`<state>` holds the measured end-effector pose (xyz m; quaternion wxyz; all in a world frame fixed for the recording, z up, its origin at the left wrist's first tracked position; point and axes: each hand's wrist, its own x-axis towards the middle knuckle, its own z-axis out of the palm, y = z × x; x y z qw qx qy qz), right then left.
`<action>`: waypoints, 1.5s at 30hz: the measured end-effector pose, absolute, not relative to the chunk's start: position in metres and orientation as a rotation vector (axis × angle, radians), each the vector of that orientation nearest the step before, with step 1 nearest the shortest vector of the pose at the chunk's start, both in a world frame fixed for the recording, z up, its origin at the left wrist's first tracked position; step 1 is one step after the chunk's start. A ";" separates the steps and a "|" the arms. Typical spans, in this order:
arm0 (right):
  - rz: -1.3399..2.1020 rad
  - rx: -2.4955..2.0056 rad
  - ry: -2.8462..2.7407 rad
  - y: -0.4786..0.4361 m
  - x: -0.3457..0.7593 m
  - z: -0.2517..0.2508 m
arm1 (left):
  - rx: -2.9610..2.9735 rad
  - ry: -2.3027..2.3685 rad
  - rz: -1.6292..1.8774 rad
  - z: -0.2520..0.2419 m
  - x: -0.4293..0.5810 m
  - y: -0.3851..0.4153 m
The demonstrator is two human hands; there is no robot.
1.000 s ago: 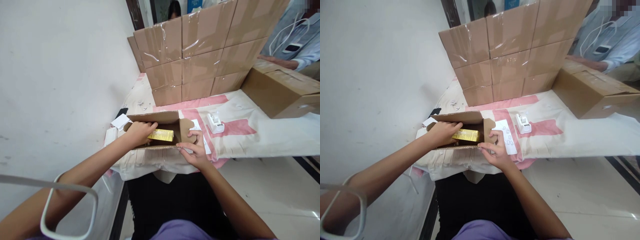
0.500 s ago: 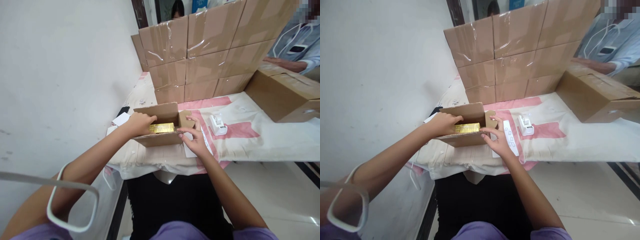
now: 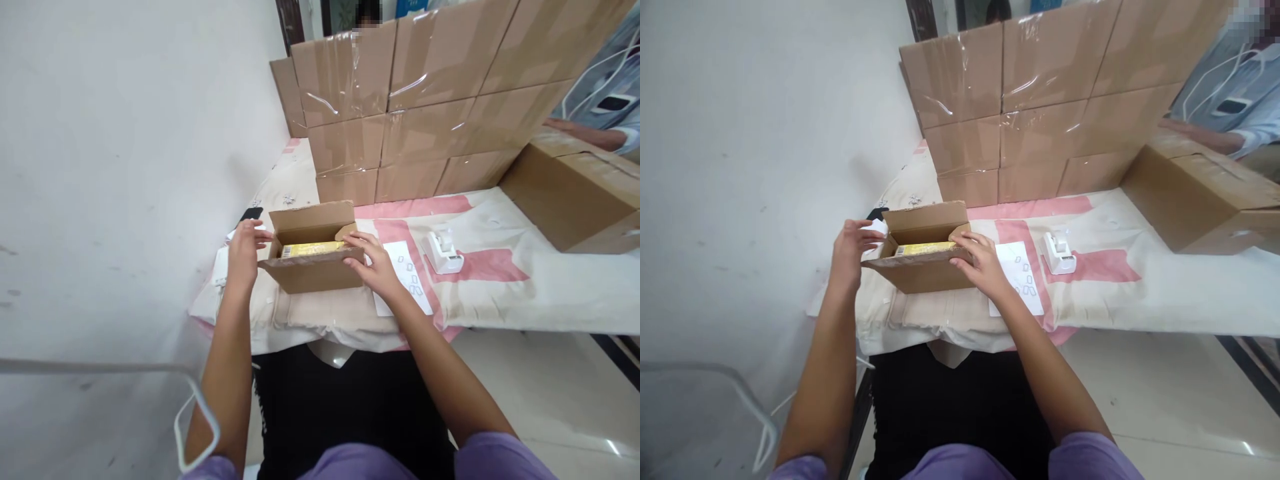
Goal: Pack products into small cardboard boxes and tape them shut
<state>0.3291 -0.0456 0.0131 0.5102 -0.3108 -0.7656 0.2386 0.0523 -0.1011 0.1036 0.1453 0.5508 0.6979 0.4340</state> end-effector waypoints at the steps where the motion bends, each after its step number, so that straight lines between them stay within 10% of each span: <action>1: 0.582 -0.763 -1.838 -0.045 0.329 0.015 | 1.610 1.897 1.241 0.097 0.054 -0.104; 35: 0.440 -1.219 -1.495 -0.055 0.421 0.049 | 2.364 2.223 0.333 0.082 0.094 -0.062; 45: 0.961 -1.543 -1.214 -0.028 0.528 0.031 | 2.373 2.482 0.165 0.074 0.106 -0.057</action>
